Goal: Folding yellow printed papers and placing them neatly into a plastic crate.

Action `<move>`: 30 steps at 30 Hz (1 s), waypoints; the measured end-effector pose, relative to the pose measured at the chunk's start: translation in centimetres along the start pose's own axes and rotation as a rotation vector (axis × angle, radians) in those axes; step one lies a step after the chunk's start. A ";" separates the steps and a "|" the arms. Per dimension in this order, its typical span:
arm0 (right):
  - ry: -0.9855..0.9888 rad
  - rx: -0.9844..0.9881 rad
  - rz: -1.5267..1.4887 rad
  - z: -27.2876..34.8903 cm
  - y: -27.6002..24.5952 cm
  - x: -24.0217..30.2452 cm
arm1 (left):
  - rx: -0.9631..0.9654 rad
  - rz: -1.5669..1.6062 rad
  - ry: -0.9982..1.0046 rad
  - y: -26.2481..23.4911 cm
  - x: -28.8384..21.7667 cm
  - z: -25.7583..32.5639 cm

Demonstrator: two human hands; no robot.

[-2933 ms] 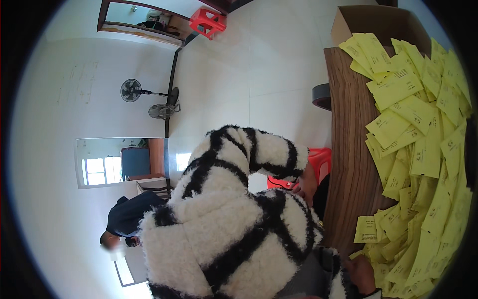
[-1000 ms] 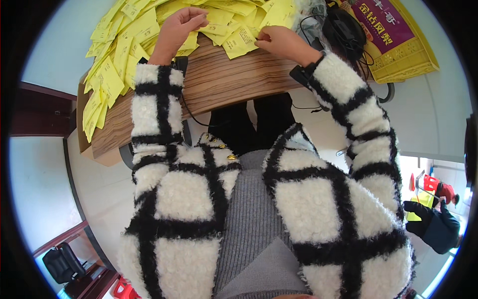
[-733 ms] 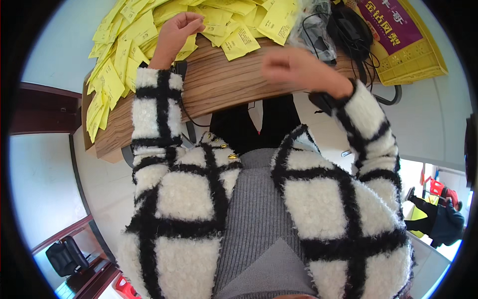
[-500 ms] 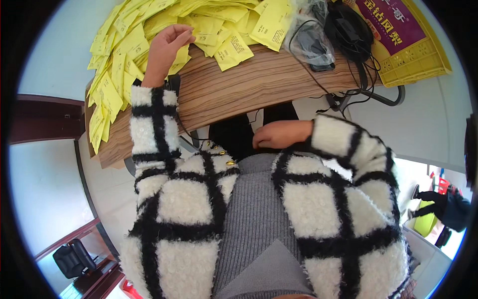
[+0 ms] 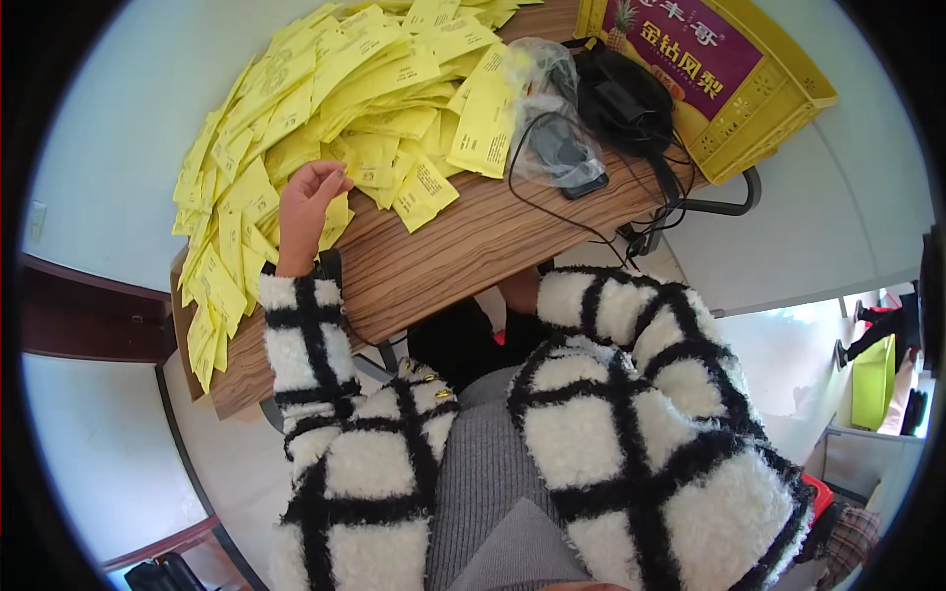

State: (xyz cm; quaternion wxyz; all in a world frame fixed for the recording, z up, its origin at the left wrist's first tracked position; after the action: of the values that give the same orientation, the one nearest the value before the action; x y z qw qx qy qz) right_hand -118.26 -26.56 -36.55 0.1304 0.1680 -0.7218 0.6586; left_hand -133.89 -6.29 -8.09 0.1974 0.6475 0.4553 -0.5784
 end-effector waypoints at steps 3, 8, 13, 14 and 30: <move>0.206 -0.310 0.075 1.9 1.3 -10.1 | 0.072 0.054 0.029 3.2 -0.7 -2.0; 0.370 0.254 0.615 4.5 0.0 -12.6 | 0.015 0.048 -0.003 0.0 0.1 0.6; 0.155 0.604 0.578 11.2 -2.4 -11.2 | 0.048 0.051 -0.002 0.4 -0.4 0.3; 0.017 0.777 0.440 10.7 -5.5 -5.2 | 0.021 0.033 -0.017 -1.1 -0.5 1.2; -0.105 -0.522 -1.041 -7.1 -52.6 -5.0 | 0.047 0.011 -0.035 0.4 0.8 -1.6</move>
State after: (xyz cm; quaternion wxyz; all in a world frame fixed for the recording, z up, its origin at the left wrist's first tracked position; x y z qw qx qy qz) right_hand -92.14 -23.14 9.85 0.4378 0.4952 -0.6882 0.2991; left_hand -132.74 -5.01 -8.50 0.1934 0.6443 0.4344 -0.5990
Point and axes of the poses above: each hand's wrist, its own z-axis away from the middle knuckle, its own y-axis out of the palm, x = y × z, the point moved 9 cm from there along -z, towards the middle knuckle, and after that the axes turned 3 degrees about y, right-handed, at the moved point
